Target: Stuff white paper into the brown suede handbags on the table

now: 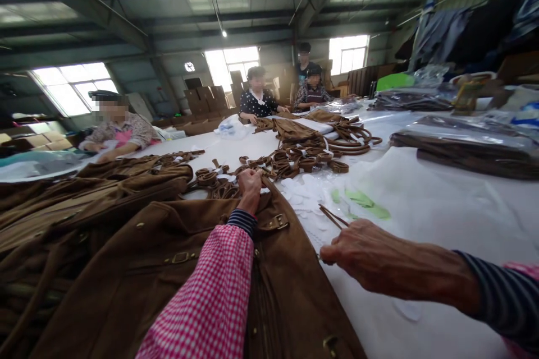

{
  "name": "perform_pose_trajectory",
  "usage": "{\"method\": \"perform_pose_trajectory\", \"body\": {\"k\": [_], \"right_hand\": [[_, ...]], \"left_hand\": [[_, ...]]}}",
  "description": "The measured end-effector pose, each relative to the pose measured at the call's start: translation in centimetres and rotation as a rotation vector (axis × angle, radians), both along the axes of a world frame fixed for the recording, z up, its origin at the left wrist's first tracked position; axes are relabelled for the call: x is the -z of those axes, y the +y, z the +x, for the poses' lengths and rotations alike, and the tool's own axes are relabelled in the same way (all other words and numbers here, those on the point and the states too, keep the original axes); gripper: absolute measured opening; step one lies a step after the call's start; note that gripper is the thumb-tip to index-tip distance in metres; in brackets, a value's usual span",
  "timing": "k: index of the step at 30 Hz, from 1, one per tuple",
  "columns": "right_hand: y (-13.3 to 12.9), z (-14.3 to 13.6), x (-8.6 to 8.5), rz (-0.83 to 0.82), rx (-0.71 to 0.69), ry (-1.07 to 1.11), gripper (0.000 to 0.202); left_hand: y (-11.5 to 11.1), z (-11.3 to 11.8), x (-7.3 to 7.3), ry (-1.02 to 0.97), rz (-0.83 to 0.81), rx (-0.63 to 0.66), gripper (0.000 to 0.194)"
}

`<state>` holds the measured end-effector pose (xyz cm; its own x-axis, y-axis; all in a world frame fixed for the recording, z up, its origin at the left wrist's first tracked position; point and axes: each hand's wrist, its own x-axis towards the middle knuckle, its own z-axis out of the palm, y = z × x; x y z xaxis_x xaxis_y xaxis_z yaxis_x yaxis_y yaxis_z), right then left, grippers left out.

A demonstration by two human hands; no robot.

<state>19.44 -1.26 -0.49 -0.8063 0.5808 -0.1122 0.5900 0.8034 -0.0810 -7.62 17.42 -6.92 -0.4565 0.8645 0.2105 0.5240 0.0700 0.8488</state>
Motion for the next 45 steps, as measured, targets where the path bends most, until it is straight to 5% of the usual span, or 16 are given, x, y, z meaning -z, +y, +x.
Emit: {"method": "perform_pose_trajectory", "body": {"k": [3,6,10,12,17,22,29,33,38,45], "right_hand": [[-1.0,0.0,1.0,-0.007,0.02,-0.024,0.022],[-1.2,-0.1,1.4,-0.034,0.031,-0.041,0.024],[-1.7,-0.3,1.0,-0.075,0.061,-0.046,0.024],[-2.0,-0.4,0.8,-0.081,0.068,-0.039,0.024],[-2.0,-0.9,1.5,-0.034,0.071,-0.035,0.022],[-2.3,-1.0,1.5,-0.011,0.065,-0.024,0.024],[-1.3,-0.4,-2.1,-0.346,0.009,0.067,0.021],[2.8,-2.1,0.1,-0.448,0.102,0.491,0.017],[3.8,-4.2,4.6,-0.474,0.054,0.59,0.014],[2.4,-4.3,5.5,-0.246,-0.071,0.401,0.013]], "left_hand": [[-1.8,1.2,-3.1,0.187,0.064,0.12,0.03],[-5.3,2.7,-5.4,0.371,0.111,0.375,0.046],[-12.2,3.5,-4.6,0.75,0.049,1.01,0.036],[-15.4,3.4,-3.1,0.981,0.045,1.182,0.027],[-18.4,3.0,0.0,1.104,0.124,0.97,0.015],[-17.7,2.5,-0.1,1.184,0.229,0.91,0.002],[-17.6,1.7,-1.1,1.102,0.256,1.066,0.012],[-17.3,1.2,-1.2,0.972,0.162,1.124,0.028],[-17.1,0.7,-3.5,1.007,0.035,1.158,0.015],[-19.0,-2.6,-8.6,1.077,-0.022,1.107,0.019]]}}
